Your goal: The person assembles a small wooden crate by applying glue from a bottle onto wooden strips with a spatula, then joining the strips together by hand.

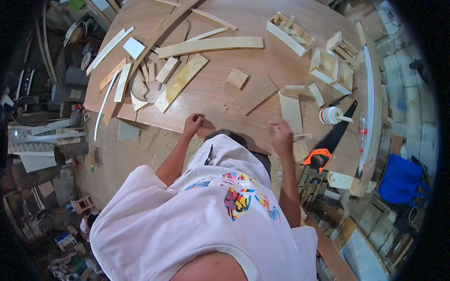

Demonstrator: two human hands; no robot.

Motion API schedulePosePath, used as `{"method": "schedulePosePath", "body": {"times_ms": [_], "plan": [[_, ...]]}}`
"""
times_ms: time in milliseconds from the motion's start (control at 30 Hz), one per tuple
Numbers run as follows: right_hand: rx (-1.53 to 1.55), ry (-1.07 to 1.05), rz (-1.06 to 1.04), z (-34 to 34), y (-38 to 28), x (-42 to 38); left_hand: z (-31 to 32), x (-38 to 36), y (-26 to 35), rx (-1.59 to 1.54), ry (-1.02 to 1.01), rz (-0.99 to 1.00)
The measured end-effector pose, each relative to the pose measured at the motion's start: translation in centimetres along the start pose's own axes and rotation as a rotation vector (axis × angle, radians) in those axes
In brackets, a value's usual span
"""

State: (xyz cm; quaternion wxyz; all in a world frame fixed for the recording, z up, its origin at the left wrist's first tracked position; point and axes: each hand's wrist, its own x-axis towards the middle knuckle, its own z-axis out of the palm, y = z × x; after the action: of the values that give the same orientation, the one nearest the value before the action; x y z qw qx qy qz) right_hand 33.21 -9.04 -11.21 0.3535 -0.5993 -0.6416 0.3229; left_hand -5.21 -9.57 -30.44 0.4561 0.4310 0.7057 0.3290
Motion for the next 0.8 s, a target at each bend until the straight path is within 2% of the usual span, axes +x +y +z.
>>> {"method": "schedulePosePath", "body": {"times_ms": [67,133,167,233,267,333,467,533,633,767,800], "plan": [[-0.067,-0.11,0.046,3.0,0.1,-0.5,-0.2,-2.0,-1.2,0.058,0.067,-0.029],[0.031,-0.242,0.155,5.6,0.7,-1.2,-0.7,-3.9,-2.2,0.099,0.093,-0.025],[0.032,-0.25,0.144,6.7,2.0,-1.8,-1.0,-4.9,-2.5,0.143,0.101,-0.021],[0.055,-0.34,0.279,9.2,5.0,-3.2,-1.8,-7.2,-1.9,0.134,0.117,-0.04],[0.052,-0.348,0.27,9.8,6.0,-3.9,-2.2,-8.3,-1.6,0.127,0.12,-0.058],[-0.252,-0.332,0.169,10.5,7.9,-5.0,-3.2,-9.8,-1.5,0.073,0.149,-0.11],[-0.213,-0.38,0.133,11.0,10.0,-5.7,-5.6,-11.0,-2.0,-0.011,0.211,-0.176],[-0.2,-0.386,0.202,10.3,8.6,-5.4,-7.0,-10.3,-2.4,-0.01,0.222,-0.198],[-0.127,-0.339,0.26,11.7,9.9,-5.3,-9.1,-7.6,-3.1,0.031,0.245,-0.173],[-0.11,-0.265,0.365,12.3,10.0,-4.4,-11.9,-1.8,-3.4,-0.018,0.237,-0.083],[-0.145,-0.234,0.385,12.5,10.2,-4.3,-12.5,-0.5,-2.7,0.066,0.192,-0.031]]}}
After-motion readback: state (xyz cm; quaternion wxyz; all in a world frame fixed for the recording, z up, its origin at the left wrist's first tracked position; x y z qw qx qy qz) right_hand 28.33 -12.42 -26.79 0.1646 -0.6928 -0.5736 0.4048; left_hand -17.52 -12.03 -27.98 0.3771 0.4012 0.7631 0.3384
